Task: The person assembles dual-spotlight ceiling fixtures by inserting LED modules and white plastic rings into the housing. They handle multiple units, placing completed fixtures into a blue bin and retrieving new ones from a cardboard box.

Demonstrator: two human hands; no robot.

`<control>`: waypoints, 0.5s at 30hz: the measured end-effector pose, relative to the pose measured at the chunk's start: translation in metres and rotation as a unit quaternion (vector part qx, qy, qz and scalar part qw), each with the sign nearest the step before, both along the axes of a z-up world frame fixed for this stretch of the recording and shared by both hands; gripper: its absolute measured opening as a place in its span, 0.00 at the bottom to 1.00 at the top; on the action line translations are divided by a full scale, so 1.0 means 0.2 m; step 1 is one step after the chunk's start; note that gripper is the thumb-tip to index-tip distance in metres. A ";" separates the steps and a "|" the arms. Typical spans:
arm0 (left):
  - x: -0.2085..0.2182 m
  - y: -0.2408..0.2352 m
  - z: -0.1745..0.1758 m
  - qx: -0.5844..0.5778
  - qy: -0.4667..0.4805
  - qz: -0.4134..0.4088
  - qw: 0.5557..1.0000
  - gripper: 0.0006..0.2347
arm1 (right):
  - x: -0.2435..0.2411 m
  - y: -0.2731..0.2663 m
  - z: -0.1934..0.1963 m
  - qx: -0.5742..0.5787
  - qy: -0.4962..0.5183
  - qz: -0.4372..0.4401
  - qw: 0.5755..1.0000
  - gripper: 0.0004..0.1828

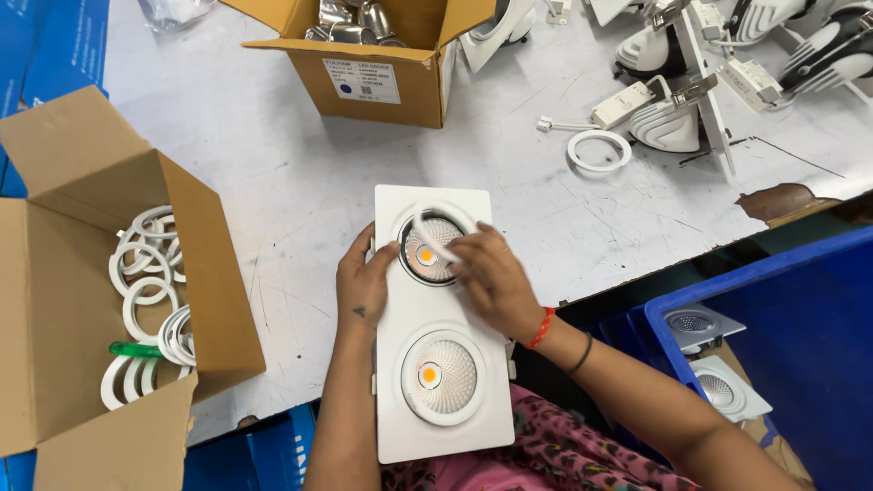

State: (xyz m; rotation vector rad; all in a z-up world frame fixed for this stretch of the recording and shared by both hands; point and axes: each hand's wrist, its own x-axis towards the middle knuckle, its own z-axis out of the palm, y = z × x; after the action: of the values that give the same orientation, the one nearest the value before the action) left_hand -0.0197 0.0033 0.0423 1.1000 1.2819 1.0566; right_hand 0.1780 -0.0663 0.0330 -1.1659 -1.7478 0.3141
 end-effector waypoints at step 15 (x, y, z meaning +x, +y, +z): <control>-0.08 -0.24 -0.04 -0.034 -0.138 0.086 0.986 0.20 | 0.49 0.06 -0.36 0.044 -0.172 -0.223 0.958 0.16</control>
State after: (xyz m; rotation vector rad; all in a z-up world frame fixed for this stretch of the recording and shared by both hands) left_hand -0.0358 -0.0445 0.0339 0.7713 1.1937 1.2378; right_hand 0.2759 -0.0537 -0.0400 -1.5751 -1.7036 -0.2510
